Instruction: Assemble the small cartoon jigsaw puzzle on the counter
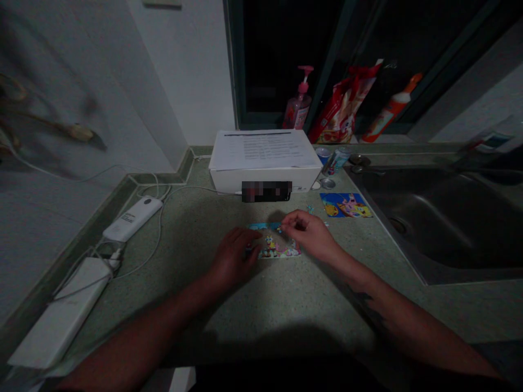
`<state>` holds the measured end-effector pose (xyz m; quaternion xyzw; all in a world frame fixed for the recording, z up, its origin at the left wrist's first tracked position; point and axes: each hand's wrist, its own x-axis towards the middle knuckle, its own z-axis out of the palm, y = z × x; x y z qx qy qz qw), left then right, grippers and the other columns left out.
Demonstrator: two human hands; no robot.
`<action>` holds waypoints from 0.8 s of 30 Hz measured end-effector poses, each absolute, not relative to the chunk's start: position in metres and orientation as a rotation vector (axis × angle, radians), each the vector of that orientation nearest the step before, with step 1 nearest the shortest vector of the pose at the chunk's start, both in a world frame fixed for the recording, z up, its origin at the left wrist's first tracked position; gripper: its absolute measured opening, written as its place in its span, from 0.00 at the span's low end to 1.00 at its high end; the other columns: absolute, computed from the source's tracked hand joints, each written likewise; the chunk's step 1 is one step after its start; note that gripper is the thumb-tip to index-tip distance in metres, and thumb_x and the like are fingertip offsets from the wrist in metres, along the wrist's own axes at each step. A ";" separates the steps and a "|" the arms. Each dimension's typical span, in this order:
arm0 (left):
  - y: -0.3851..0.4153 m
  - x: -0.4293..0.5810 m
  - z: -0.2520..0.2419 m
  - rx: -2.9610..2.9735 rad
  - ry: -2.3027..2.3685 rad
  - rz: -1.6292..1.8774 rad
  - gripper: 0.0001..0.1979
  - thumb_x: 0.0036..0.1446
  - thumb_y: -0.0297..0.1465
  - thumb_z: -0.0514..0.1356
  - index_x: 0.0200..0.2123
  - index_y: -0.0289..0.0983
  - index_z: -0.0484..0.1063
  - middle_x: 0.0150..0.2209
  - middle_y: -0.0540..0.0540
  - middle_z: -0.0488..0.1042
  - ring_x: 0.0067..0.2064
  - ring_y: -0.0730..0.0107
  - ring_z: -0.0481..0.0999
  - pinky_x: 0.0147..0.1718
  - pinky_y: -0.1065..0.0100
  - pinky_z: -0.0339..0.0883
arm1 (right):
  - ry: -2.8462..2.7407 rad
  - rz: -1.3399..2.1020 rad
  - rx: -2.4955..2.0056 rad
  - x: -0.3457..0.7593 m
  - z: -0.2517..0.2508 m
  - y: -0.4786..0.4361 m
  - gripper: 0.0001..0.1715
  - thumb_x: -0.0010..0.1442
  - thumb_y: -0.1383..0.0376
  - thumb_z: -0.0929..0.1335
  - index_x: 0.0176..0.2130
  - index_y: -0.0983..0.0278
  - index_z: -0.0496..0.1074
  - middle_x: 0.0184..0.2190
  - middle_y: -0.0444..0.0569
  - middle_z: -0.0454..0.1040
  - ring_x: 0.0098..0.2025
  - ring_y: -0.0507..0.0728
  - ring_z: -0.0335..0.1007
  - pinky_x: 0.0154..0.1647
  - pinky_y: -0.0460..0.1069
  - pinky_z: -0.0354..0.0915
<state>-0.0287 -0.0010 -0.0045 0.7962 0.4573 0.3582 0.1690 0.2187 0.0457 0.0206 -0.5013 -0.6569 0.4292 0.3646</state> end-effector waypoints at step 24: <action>-0.004 -0.020 0.003 1.536 1.242 1.005 0.04 0.62 0.34 0.64 0.36 0.40 0.76 0.38 0.44 0.84 0.39 0.61 0.83 0.42 0.59 0.79 | -1.987 0.644 -0.963 0.197 0.011 0.006 0.08 0.69 0.66 0.70 0.47 0.57 0.80 0.45 0.51 0.82 0.46 0.58 0.80 0.48 0.55 0.75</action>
